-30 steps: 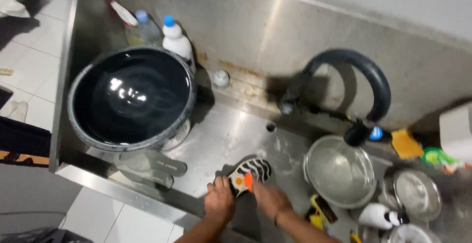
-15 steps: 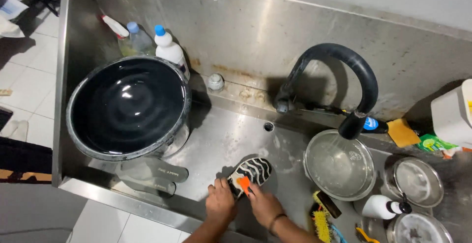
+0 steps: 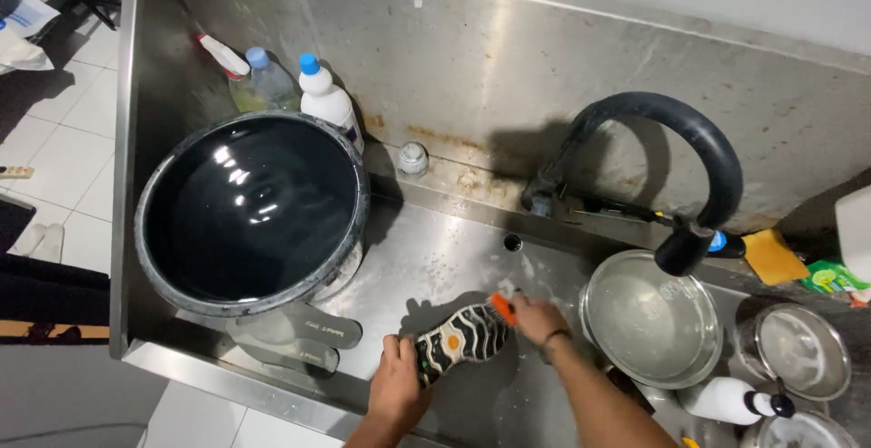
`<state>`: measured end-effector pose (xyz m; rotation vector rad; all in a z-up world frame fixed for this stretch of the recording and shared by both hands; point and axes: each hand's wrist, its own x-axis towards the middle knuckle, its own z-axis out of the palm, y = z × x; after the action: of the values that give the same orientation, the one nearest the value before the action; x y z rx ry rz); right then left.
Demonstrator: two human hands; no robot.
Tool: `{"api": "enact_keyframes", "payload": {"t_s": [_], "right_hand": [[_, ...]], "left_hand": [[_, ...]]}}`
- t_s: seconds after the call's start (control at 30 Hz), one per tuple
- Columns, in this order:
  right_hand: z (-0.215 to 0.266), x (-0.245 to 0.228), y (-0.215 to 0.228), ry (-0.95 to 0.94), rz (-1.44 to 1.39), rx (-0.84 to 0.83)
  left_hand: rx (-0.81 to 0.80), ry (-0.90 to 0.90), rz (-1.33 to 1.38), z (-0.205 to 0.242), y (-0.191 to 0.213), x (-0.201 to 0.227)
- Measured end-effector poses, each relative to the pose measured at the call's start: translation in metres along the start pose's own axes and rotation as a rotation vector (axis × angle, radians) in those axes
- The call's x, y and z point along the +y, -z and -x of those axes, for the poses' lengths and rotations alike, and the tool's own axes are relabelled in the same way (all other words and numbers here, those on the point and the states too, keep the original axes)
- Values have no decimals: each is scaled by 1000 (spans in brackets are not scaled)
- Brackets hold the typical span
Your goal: The person is cleaning the sole of a shoe by applying soap and scrubbing it with a small brush in a stainless steel sink.
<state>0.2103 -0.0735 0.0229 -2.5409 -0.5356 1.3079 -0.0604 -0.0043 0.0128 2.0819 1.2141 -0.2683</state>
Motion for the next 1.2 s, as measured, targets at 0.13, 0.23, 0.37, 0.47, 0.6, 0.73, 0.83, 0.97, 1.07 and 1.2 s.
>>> {"api": "enact_keyframes", "payload": {"t_s": [0.13,0.23,0.37,0.47,0.6,0.73,0.83,0.97,1.07,1.2], "right_hand": [[6,-42,-98,427,423,99],[-40,-37,-81,351,636,-114],[-36,-55,-52,376,822,-84],[10,-86,-57,687,832,-195],[-28,-42,-26,253,634,-196],[-1,-80,-46,435,728,-168],[-45,-30,-68,436,630,-140],[-18,-49,-24,242,688,-155],[3,-76,-41,428,645,-158],[-31,-23,-30,373,705,-170]], "left_hand": [[35,46,51,-6,-8,-31],[237,-66,-92,-4,-29,-75],[160,20,-136,-27,-45,-100],[-2,-35,-139,-26,-22,-82],[45,-23,-284,-26,-29,-90],[-213,-55,-286,-45,0,-71],[28,-156,-398,-38,-17,-84],[158,-82,-430,-52,-41,-103],[125,-117,-550,-51,-38,-95],[305,-58,-484,-42,-50,-118]]}}
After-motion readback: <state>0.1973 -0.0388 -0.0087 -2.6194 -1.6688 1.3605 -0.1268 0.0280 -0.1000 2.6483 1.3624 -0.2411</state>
